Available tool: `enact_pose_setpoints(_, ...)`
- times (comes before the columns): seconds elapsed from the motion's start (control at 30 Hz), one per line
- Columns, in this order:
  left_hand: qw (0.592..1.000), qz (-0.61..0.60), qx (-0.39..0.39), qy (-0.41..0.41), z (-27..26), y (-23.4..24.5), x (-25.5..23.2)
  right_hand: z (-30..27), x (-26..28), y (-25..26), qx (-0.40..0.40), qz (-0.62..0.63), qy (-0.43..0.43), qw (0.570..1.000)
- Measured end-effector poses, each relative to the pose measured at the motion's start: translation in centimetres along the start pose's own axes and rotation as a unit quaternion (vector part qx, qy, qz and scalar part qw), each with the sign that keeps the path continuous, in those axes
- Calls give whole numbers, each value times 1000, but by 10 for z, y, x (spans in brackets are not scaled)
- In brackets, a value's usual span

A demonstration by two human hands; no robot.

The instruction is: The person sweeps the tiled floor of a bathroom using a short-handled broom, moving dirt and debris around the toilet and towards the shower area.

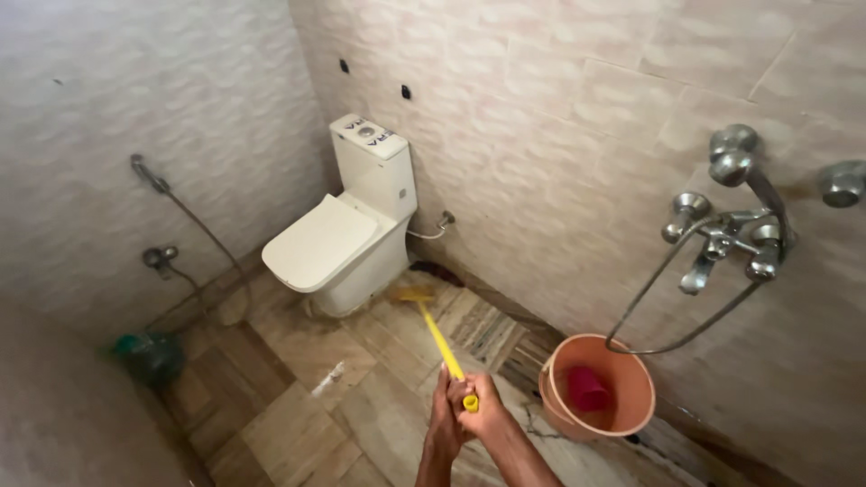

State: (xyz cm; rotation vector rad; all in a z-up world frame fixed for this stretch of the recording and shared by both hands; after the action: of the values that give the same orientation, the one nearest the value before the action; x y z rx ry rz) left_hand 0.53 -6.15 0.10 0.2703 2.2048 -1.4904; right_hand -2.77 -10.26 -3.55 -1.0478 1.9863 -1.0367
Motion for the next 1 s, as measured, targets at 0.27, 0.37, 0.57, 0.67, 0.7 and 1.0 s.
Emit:
enact_pose_setpoints(0.27, 957, 165, -93, 220, -28, 4, 21, -10, 9, 47, -84, -236, 1, 968)
enact_pose_setpoints(0.37, 942, 181, -142, 242, -56, 29, 17, -23, -35, 65, -85, -271, -108, 953)
enact_pose_setpoints(0.57, 938, 185, -178, 234, -48, 84, 26, -40, -50, 58, -134, -304, -161, 930)
enact_pose_setpoints(0.67, 941, 198, -194, 194, -27, 84, 33, -44, -43, 54, -137, -263, -171, 940)
enact_pose_setpoints(0.7, 939, 208, -207, 181, -25, 85, 33, -41, -42, 50, -109, -269, -160, 943)
enact_pose_setpoints(1.0, 916, 246, -194, 251, -14, 75, 66, -58, -7, 62, -114, -349, -35, 930)
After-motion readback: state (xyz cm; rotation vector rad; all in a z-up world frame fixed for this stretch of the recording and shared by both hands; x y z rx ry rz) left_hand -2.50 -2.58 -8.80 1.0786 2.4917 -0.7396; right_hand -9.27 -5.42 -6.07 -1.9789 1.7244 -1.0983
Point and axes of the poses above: each hand's wrist, its own z-axis towards the middle knuckle, its own y-axis out of the back of the hand, x = y × z, the point moved 8 cm from there along z, towards the middle knuckle, and after that the axes turned 12 degrees about x, right-handed, at the moved point
